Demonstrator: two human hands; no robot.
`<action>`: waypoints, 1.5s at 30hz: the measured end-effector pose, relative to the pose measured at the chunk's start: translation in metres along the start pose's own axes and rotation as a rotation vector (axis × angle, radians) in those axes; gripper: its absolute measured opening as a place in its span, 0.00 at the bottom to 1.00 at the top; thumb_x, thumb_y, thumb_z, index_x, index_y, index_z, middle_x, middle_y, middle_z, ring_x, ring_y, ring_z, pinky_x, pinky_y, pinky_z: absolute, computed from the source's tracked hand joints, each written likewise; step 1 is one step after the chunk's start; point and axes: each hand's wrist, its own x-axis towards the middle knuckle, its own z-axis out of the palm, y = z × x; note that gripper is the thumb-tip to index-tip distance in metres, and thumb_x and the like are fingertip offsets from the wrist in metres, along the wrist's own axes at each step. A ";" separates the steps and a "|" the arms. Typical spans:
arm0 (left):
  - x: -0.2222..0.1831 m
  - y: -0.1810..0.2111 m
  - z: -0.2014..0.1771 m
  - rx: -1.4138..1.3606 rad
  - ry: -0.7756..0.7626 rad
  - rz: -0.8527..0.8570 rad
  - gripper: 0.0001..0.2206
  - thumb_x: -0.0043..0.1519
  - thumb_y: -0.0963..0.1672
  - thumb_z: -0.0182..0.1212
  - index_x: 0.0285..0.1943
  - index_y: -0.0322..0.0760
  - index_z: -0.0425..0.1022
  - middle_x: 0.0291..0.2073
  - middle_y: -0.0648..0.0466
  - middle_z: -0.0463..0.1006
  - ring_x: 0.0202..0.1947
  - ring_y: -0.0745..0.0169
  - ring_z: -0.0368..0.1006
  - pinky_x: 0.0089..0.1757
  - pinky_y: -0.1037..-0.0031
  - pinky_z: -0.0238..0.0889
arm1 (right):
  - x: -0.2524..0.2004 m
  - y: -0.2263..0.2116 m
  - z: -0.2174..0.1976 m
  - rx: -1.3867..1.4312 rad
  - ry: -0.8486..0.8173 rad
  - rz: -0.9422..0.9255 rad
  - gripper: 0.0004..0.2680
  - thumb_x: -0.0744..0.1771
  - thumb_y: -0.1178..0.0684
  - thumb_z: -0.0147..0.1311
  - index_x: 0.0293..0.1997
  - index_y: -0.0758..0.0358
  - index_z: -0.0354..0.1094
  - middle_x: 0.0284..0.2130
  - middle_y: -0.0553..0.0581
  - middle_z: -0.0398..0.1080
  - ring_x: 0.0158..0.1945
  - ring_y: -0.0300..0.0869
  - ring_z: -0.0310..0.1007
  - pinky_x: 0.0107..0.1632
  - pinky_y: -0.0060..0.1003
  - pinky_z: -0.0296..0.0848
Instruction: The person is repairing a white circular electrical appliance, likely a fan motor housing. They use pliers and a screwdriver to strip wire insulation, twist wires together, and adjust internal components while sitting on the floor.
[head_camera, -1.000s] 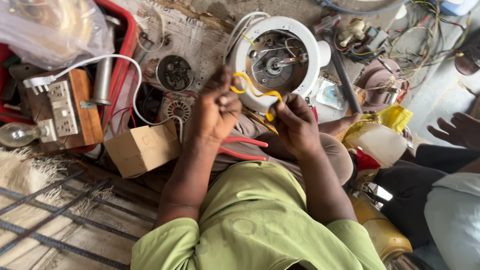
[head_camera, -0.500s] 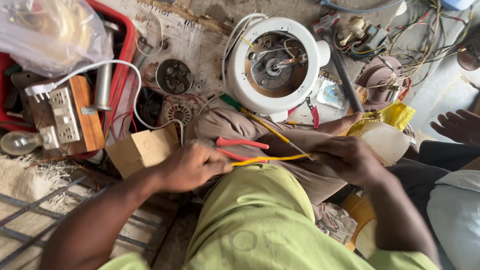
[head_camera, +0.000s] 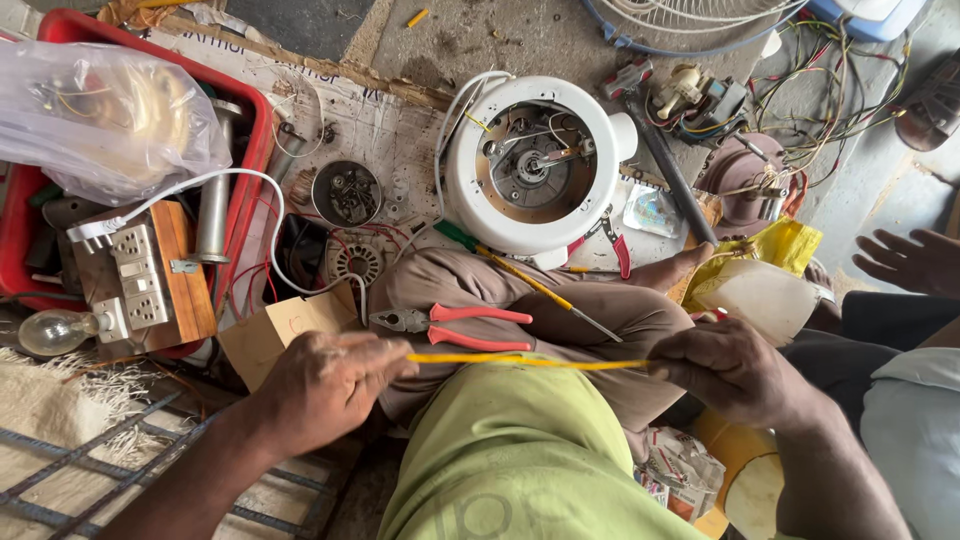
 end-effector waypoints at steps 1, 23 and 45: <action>0.001 -0.002 -0.001 0.016 0.020 0.012 0.09 0.60 0.40 0.63 0.47 0.32 0.82 0.38 0.47 0.86 0.30 0.58 0.85 0.31 0.73 0.79 | 0.000 0.003 0.002 -0.019 0.003 0.001 0.04 0.65 0.60 0.57 0.39 0.63 0.76 0.29 0.54 0.79 0.31 0.45 0.78 0.35 0.39 0.72; -0.012 0.041 -0.019 -0.984 -0.247 0.138 0.07 0.64 0.42 0.65 0.38 0.29 0.81 0.22 0.53 0.83 0.18 0.66 0.78 0.25 0.74 0.73 | -0.015 0.049 0.032 0.314 -0.162 0.196 0.07 0.68 0.53 0.56 0.40 0.66 0.76 0.27 0.53 0.78 0.27 0.38 0.78 0.31 0.34 0.76; 0.011 -0.042 0.028 -0.159 0.060 -0.063 0.17 0.58 0.33 0.54 0.56 0.29 0.74 0.33 0.47 0.85 0.29 0.61 0.83 0.33 0.73 0.78 | -0.027 0.044 0.002 0.280 0.364 0.323 0.05 0.70 0.60 0.51 0.49 0.68 0.70 0.27 0.51 0.74 0.26 0.31 0.69 0.30 0.27 0.70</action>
